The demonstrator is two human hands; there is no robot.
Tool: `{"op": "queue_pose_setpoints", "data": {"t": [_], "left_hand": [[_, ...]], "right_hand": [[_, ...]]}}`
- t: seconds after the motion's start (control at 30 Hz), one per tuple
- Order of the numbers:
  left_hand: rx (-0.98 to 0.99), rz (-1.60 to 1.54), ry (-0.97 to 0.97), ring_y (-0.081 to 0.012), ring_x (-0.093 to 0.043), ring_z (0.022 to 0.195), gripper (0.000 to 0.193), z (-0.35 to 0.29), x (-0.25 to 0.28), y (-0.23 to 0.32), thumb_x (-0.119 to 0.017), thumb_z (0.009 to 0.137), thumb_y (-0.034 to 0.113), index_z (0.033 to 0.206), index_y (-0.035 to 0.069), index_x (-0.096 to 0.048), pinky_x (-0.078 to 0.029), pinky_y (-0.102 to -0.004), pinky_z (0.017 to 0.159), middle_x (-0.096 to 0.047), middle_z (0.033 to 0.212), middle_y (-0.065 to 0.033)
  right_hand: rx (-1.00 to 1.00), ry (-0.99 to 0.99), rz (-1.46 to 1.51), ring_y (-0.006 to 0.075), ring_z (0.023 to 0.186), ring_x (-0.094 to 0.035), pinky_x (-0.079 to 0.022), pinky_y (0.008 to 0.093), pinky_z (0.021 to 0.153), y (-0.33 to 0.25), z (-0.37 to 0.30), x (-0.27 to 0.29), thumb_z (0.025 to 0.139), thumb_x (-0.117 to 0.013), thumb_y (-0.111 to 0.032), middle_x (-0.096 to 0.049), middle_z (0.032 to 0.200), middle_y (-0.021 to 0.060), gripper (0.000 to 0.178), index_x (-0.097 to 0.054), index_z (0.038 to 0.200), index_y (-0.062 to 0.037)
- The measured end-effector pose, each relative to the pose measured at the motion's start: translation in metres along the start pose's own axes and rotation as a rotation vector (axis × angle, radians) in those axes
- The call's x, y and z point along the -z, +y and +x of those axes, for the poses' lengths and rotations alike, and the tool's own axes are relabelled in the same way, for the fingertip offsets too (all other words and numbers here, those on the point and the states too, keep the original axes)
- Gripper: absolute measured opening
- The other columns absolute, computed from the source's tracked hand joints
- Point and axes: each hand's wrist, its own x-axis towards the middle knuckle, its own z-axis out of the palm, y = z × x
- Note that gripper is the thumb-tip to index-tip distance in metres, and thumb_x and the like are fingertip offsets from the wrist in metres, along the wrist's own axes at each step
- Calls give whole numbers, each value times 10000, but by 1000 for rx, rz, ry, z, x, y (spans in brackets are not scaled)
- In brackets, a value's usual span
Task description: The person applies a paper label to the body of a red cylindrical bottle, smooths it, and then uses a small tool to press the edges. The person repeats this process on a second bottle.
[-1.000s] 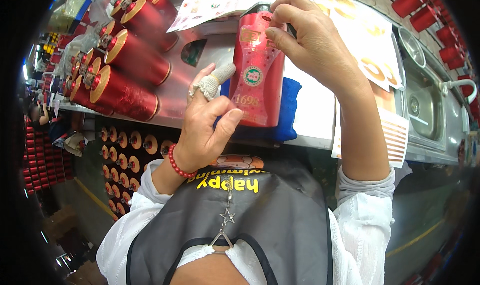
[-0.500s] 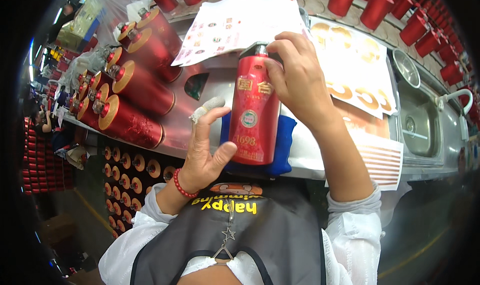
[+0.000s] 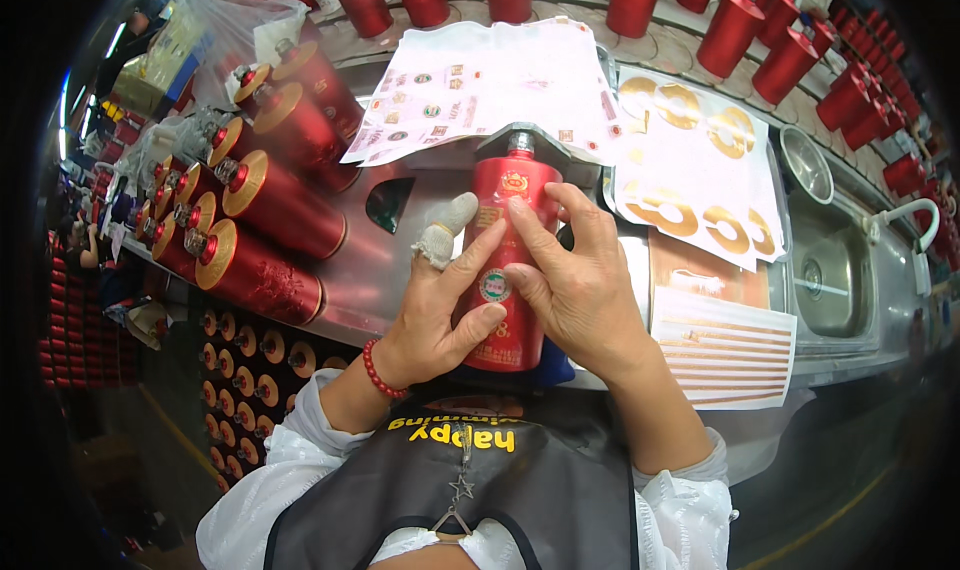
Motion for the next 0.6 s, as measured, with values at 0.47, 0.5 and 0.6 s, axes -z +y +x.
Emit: {"op": "queue_pose_setpoints", "data": {"t": [0.47,0.5,0.6], "left_hand": [[-25,177,7,-488,-361,1359,567,16,3,-6,-589,990,345,1481,74,-501,-245,-559,1167,-408,1496,-287],[-19,174,3,-490,-365,1351,569,16,3,-4,-603,979,339,1475,75,-508,-251,-560,1163,-415,1490,-282],[-3,162,20,-490,-376,1342,579,16,1,-6,-614,970,340,1471,68,-510,-253,-561,1161,-422,1482,-280]], "right_hand": [[-26,-28,-53,422,1241,-493,-437,483,1021,-3,0,-3,884,-727,-231,-402,1472,252,557,-579,1381,-26],[-26,-46,-89,331,1155,-494,-421,451,1031,0,-3,-4,994,-595,-363,-392,1494,196,542,-539,1433,-49],[-40,-57,-39,331,1150,-497,-422,453,1031,1,-1,-5,991,-601,-356,-391,1496,197,542,-540,1433,-50]]}}
